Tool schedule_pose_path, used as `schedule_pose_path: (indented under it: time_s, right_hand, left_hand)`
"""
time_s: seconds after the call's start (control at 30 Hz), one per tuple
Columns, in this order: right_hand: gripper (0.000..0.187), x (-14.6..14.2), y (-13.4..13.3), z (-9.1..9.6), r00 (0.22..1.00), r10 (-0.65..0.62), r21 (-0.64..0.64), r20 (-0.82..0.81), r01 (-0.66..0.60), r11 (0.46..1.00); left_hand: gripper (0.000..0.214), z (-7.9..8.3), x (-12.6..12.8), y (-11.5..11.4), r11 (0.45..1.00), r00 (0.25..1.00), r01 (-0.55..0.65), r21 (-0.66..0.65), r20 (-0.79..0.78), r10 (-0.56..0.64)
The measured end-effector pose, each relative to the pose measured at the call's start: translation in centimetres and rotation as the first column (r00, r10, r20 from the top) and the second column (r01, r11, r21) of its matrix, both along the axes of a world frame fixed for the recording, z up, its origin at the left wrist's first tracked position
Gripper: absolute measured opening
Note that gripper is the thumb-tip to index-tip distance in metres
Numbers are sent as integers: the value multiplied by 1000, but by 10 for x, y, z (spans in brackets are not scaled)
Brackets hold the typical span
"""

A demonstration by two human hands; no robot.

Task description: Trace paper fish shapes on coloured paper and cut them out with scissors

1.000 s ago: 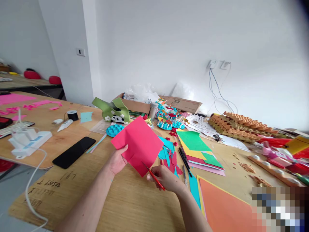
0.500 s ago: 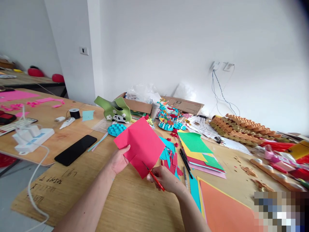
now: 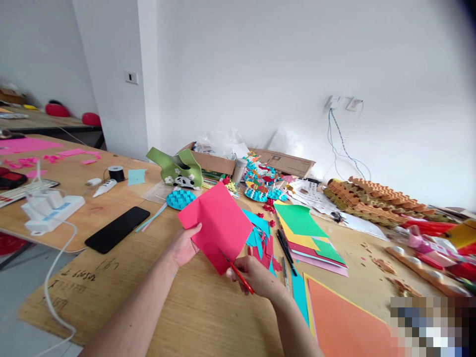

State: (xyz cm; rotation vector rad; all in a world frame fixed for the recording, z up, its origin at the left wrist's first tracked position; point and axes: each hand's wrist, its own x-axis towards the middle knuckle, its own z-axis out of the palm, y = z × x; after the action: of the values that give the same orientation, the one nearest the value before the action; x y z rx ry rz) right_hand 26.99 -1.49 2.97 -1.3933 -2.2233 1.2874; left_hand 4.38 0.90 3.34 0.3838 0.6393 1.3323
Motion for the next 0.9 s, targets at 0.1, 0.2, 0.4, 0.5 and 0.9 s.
schedule_pose_path:
  time_s: [0.1,0.2,0.4,0.5,0.9]
  right_hand:
    - [44,-1,-1,3,999,1,14,38,-1,1000]
    - [48,-3,-3,7,999,-12,-20,38,12,1000]
    - [47,-7,-7,15,998,-43,-58,39,45,997]
    - [47,-9,-7,17,998,-47,-62,32,49,997]
    - [48,-9,-7,16,998,-64,-112,-8,63,992]
  left_hand:
    - [27,-1,1,0,1000,1000,6,10,-18,-6]
    - [25,-1,1,-1,1000,999,4,6,-34,-4]
    - [22,1,3,-2,1000,999,-7,15,-47,7]
    - [21,1,4,-2,1000,999,-5,17,-54,6]
    - [19,3,7,-3,1000,998,0,10,-64,0]
